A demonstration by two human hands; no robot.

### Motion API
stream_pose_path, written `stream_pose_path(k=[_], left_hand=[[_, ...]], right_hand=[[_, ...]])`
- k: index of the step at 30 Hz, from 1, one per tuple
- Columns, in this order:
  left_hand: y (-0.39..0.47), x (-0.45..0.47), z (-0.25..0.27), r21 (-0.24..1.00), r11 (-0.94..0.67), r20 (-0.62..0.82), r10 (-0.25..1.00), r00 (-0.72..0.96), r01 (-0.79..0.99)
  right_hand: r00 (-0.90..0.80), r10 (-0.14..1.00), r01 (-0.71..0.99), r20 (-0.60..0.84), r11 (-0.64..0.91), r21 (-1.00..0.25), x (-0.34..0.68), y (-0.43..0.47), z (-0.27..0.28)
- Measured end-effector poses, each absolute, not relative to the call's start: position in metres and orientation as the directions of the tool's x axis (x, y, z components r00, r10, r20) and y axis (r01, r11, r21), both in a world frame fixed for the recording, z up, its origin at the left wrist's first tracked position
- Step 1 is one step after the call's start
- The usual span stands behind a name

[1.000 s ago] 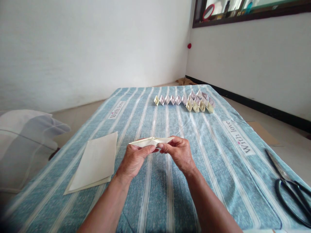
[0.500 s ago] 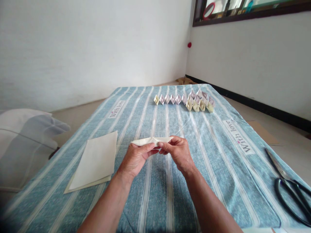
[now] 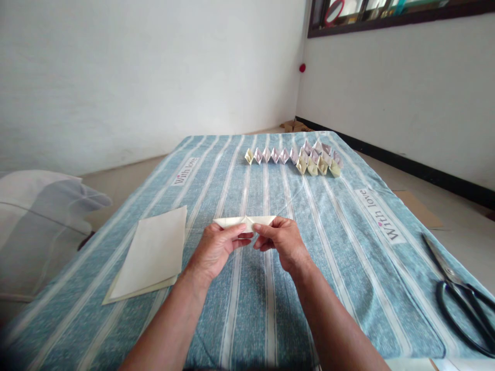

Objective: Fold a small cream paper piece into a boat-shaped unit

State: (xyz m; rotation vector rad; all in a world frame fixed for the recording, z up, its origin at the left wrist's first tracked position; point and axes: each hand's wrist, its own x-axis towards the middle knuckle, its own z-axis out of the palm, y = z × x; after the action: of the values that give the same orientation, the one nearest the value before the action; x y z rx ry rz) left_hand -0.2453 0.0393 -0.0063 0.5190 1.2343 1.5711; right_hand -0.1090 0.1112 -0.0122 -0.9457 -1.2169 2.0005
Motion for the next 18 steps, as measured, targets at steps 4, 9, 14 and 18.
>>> stream_pose_path(k=[4,9,14,18], left_hand=[[0.0411,-0.2447,-0.0084,0.878,0.073,-0.300,0.854,-0.425,-0.474],[0.0429,-0.2434,-0.0095,0.862,0.106,-0.363,0.811,-0.459,-0.495],[0.0432,-0.2417,-0.0092,0.885,0.134,-0.374,0.773,-0.512,-0.445],[0.0430,-0.2406,-0.0060,0.889,0.136,-0.381,0.751,-0.540,-0.438]], right_hand=[[-0.568,0.763,-0.109,-0.310,-0.443,-0.890,-0.1104,0.1116,-0.0140],[-0.576,0.736,-0.104,-0.356,-0.498,-0.861,-0.1115,0.1119,-0.0153],[-0.552,0.713,-0.058,-0.433,-0.551,-0.833,-0.1135,0.1102,-0.0145],[-0.571,0.677,-0.028,-0.464,-0.582,-0.813,-0.1148,0.1098,-0.0145]])
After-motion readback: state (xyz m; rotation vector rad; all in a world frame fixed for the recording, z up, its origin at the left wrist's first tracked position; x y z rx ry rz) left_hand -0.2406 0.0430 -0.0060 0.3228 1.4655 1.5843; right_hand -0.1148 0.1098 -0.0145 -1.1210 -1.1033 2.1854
